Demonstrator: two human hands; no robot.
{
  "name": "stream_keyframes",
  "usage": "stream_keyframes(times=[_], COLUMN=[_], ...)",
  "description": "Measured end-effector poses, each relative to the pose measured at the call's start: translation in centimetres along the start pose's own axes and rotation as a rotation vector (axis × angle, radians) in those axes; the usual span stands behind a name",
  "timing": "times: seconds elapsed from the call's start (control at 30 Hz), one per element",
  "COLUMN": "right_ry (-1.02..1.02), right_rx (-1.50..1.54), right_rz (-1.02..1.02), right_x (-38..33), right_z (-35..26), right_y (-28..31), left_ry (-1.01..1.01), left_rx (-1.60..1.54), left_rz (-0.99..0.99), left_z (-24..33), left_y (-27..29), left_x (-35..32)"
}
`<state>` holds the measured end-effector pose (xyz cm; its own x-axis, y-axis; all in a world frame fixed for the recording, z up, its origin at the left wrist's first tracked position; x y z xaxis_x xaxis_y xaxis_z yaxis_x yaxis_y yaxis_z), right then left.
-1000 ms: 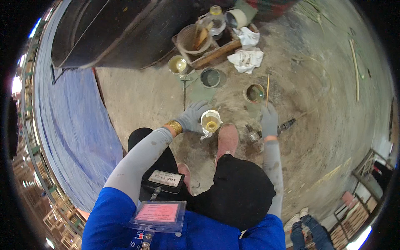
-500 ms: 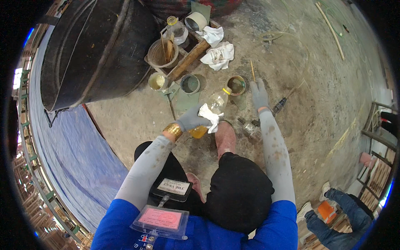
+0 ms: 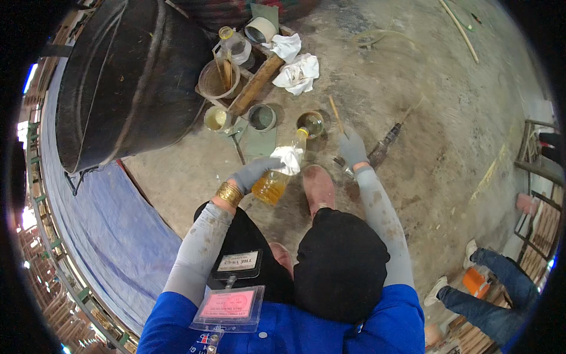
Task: The person walks through a workshop and sits on the floor to mix materials. They pour a yellow liquid from a bottle into a small container and stir it with a stick. They then pour a clear liquid from another bottle into the same container and continue stirring the mixture.
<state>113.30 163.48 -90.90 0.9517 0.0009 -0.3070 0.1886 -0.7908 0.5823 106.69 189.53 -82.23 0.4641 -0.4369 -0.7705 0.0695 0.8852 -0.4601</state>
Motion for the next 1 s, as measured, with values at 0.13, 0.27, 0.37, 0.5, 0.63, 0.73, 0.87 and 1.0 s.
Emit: stream_keyframes(times=[0.13, 0.27, 0.37, 0.5, 0.63, 0.73, 0.87, 1.0], right_ry=[0.143, -0.004, 0.050, 0.213, 0.214, 0.129, 0.158, 0.169], right_rx=[-0.103, -0.236, -0.584, -0.781, -1.040, -1.097, -1.085, -1.058], right_rz=[-0.051, -0.038, -0.052, -0.167, -0.242, -0.337, -0.299, -0.293], right_x=[-3.8, -6.4, -6.4, -3.9, -0.9, -0.3, 0.1, 0.3], right_z=[-1.9, -4.5, -5.9, -9.8, -10.5, -11.3, -12.1, -12.1], right_y=[1.7, 2.8, 2.9, 0.9, -1.0, -1.8, -2.0, -1.9], left_ry=[0.119, 0.027, 0.000, -0.006, 0.074, 0.056, 0.018, 0.016], left_rx=[-0.402, -0.545, -0.550, -0.565, -0.551, -0.530, -0.486, -0.504], left_rz=[0.006, -0.046, -0.081, -0.093, -0.139, -0.083, -0.085, -0.112], left_z=[-0.3, 0.2, 0.4, 0.1, -0.2, -0.3, -0.4, -0.5], left_y=[-0.4, -0.8, -1.0, -0.1, -0.6, -0.3, 0.1, 0.1], left_x=[0.6, 0.9, 1.1, 0.9, 1.0, 0.7, 0.7, 0.7])
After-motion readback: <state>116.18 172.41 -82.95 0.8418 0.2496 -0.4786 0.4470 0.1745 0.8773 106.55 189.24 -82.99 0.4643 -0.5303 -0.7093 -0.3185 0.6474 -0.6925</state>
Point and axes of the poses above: each hand's wrist, its own x-axis towards the middle knuckle, its own y-axis out of the back of the hand, z = x × y, the point moved 4 cm from there along x, towards the middle knuckle, and after that the axes turned 5 degrees about -x, right-handed, at the moved point
